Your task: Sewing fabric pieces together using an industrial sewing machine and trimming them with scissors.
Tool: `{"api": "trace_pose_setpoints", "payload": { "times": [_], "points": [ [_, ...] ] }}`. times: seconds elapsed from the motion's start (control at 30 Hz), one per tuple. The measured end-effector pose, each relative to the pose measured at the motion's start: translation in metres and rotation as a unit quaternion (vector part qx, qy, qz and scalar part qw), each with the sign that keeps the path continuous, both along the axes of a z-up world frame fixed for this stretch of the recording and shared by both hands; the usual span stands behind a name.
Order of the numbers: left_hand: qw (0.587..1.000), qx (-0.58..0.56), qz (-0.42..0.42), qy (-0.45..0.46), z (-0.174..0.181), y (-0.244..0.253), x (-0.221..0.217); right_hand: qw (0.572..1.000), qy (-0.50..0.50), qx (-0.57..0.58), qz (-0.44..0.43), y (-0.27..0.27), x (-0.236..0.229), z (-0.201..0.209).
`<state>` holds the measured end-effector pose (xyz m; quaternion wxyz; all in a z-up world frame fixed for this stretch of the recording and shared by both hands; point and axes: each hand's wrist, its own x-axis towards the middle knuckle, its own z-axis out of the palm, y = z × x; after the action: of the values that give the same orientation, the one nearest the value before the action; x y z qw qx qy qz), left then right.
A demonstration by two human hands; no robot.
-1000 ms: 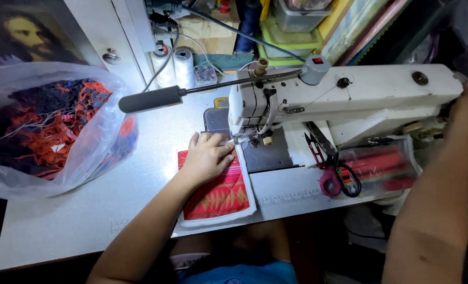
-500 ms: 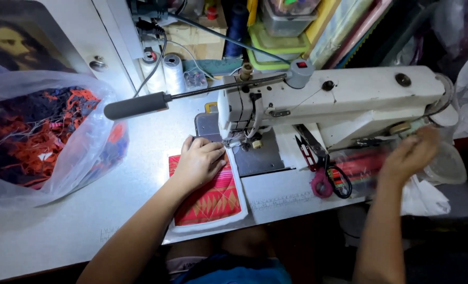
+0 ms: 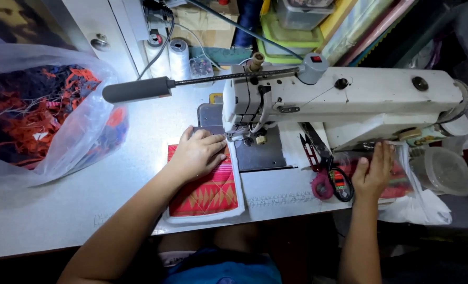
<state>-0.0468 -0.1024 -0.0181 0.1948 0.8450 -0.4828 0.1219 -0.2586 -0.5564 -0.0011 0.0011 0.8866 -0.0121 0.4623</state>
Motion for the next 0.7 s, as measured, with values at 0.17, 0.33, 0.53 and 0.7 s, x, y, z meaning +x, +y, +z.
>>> {"api": "trace_pose_setpoints", "payload": {
  "times": [0.17, 0.33, 0.53, 0.7],
  "points": [
    [1.0, -0.002, -0.015, -0.007, -0.002, 0.002, 0.005, 1.0, -0.004, -0.016, 0.004, 0.005, 0.004, 0.005],
    [0.999, -0.028, -0.017, -0.021, -0.002, 0.002, 0.006, 1.0, -0.01, -0.027, 0.001, 0.008, 0.004, 0.007],
    [0.999, 0.007, -0.005, 0.032, 0.0, -0.001, 0.013, 1.0, -0.017, -0.023, -0.003, 0.011, 0.004, 0.009],
    [0.997, 0.008, 0.035, 0.067, -0.002, -0.005, 0.011, 0.995, -0.049, -0.069, -0.054, -0.035, -0.002, -0.031]
  ]
}}
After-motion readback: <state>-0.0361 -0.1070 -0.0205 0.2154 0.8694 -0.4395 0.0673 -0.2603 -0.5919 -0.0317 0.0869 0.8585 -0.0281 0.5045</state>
